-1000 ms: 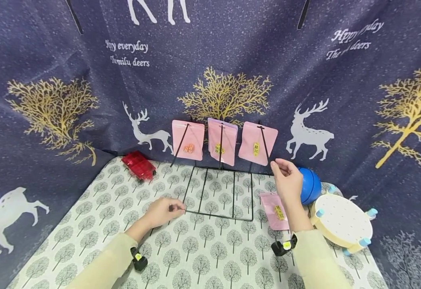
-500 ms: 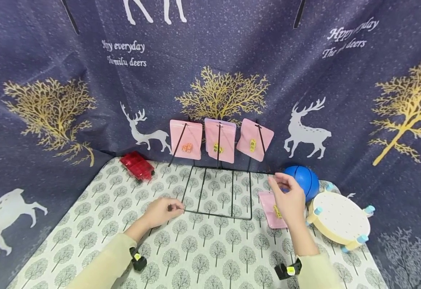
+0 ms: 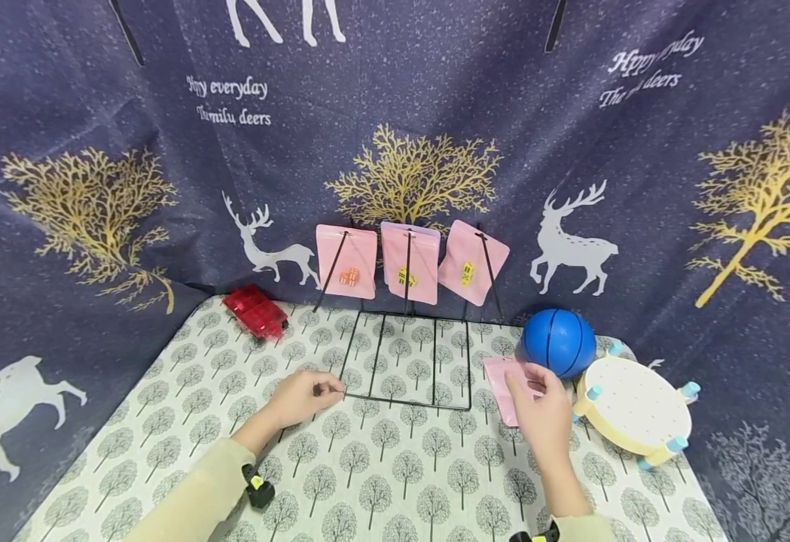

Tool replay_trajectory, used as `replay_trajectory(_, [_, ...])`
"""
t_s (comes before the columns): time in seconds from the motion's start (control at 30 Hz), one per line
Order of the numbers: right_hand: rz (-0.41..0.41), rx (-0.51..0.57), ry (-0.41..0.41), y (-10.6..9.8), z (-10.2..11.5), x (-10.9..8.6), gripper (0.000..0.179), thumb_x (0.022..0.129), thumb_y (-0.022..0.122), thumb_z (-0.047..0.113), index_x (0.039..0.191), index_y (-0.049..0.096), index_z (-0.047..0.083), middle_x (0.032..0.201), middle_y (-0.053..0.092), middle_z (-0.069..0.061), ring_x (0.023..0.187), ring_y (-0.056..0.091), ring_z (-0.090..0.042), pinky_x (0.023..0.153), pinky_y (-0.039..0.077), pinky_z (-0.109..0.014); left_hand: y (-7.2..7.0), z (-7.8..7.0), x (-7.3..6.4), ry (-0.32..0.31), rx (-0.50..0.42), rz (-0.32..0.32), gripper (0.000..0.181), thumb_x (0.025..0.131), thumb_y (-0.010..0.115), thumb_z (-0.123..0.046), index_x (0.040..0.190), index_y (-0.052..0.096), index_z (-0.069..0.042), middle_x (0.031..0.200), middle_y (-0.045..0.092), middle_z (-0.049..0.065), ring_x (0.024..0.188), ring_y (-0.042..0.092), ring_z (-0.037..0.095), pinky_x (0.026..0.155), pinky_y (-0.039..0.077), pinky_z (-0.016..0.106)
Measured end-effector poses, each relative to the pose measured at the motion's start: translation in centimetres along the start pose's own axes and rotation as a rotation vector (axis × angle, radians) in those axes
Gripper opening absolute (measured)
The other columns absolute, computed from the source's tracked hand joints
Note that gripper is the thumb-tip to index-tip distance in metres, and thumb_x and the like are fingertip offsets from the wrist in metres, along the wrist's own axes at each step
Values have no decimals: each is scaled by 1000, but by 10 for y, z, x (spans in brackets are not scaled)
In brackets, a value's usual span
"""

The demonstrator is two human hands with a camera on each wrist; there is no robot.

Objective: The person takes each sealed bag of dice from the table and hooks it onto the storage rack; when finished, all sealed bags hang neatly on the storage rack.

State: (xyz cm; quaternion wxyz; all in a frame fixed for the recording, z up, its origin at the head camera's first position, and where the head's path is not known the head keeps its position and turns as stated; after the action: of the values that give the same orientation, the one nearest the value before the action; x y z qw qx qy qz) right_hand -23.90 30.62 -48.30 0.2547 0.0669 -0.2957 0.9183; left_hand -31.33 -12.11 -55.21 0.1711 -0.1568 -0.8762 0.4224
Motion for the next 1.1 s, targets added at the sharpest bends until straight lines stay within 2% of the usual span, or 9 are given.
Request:
replay_trajectory(0.1, [17, -53, 36, 3, -9, -5, 57, 97, 74, 39, 135, 62, -1, 125, 64, -23, 114, 59, -35, 92, 44, -39, 0, 0, 0, -9, 0, 5, 7, 94, 79, -34, 100, 77, -35, 76, 59, -23, 65, 55, 0, 60, 47, 25])
replay_trajectory(0.17, [26, -76, 52, 5, -14, -8, 60, 96, 74, 40, 137, 60, -2, 128, 61, -24, 118, 56, -40, 94, 42, -52, 0, 0, -1, -6, 0, 4, 6, 94, 79, -33, 100, 77, -34, 77, 59, -22, 65, 55, 1, 59, 47, 25])
replay_trajectory(0.33, [50, -131, 75, 8, -22, -14, 71, 95, 75, 42, 142, 53, -7, 136, 52, -31, 127, 48, -49, 100, 39, -66, 0, 0, 0, 5, 1, -1, 6, 94, 79, -30, 99, 78, -32, 77, 59, -21, 65, 55, 1, 59, 46, 25])
replay_trajectory(0.47, [56, -176, 80, 10, -28, -14, 77, 95, 74, 44, 143, 49, -10, 140, 46, -36, 130, 42, -55, 102, 35, -70, 0, 0, 0, 4, 4, 0, 6, 94, 79, -30, 99, 78, -32, 77, 59, -21, 64, 54, 1, 58, 46, 25])
replay_trajectory(0.63, [66, -202, 88, 14, -36, -14, 79, 94, 76, 43, 144, 47, -11, 137, 46, -36, 129, 39, -57, 101, 33, -72, 0, 1, 0, 0, 16, 3, 6, 94, 78, -32, 99, 77, -34, 76, 59, -22, 63, 53, 1, 58, 46, 24])
replay_trajectory(0.87, [90, -241, 89, 16, -41, -13, 76, 92, 78, 33, 145, 45, -11, 133, 47, -35, 125, 39, -57, 99, 33, -69, 0, -1, 0, 4, 9, 4, 6, 94, 79, -31, 99, 77, -33, 76, 58, -21, 63, 54, 1, 57, 46, 25])
replay_trajectory(1.1, [138, -263, 95, 18, -46, -14, 77, 87, 82, 24, 147, 45, -7, 138, 43, -35, 128, 37, -56, 102, 31, -70, -1, -2, 0, -5, 15, 11, 6, 94, 79, -30, 99, 77, -32, 75, 58, -22, 62, 53, 1, 56, 45, 25])
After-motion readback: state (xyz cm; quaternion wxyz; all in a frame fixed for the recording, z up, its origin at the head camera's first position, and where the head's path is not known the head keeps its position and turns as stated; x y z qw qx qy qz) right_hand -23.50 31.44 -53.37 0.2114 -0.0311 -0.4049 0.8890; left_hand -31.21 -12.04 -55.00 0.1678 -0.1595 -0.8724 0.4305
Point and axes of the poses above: each hand's wrist, its own x-axis towards the middle knuckle, its own y-axis out of the palm, z = x × y, the point moved 5 cm from there along x, towards the middle knuckle
